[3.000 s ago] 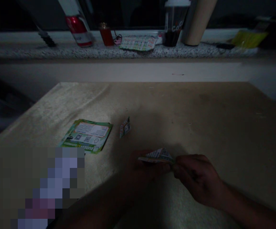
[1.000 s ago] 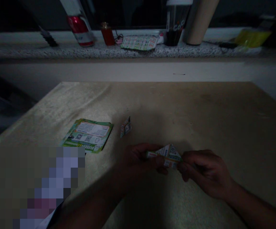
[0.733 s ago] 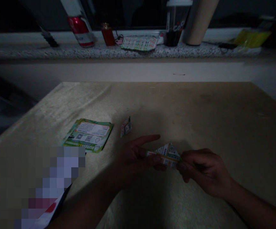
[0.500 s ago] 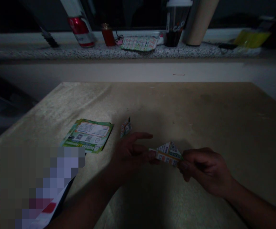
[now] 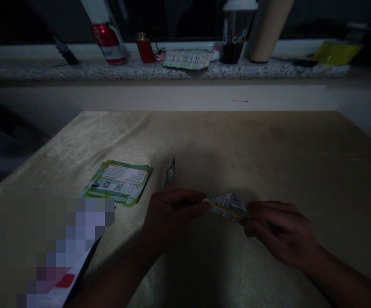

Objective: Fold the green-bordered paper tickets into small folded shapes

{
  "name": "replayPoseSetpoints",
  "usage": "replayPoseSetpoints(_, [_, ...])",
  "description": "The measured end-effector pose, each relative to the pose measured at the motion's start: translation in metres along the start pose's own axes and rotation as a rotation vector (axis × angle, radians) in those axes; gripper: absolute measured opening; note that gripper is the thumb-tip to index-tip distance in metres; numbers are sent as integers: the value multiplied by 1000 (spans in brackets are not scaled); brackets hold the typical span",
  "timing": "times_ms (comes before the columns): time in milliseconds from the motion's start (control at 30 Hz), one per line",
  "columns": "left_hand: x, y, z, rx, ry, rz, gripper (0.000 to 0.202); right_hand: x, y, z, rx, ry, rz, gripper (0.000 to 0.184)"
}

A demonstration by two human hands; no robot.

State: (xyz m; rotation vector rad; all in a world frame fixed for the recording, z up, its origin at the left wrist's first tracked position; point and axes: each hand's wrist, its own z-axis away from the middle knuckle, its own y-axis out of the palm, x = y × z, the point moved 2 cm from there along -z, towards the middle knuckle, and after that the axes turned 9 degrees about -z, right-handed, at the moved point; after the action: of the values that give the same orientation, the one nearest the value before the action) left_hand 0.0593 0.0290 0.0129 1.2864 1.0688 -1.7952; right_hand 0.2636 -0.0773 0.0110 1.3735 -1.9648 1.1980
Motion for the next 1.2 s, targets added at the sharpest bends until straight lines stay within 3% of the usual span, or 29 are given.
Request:
replayPoseSetpoints(200, [1, 4, -1, 119, 21, -23, 9, 1, -2, 0, 28, 6, 28, 24])
replayPoseSetpoints(433, [5, 0, -2, 270, 45, -65, 21, -2, 0, 2, 40, 28, 5, 23])
replayPoseSetpoints(533, [5, -2, -1, 289, 134, -192, 27, -4, 1, 3, 55, 114, -56, 30])
replayPoseSetpoints(667, [4, -3, 3, 302, 378, -416, 30, -9, 1, 7, 91, 261, -177, 39])
replayPoseSetpoints(767, [7, -4, 6, 316, 489, -516, 33, -11, 2, 9, 102, 323, -270, 41])
replayPoseSetpoints(1033, [11, 0, 2, 335, 519, -568, 37, -11, 3, 8, 64, 484, -405, 42])
replayPoseSetpoints(1200, [14, -1, 3, 451, 535, -532, 39, -12, 2, 9, 101, 531, -448, 45])
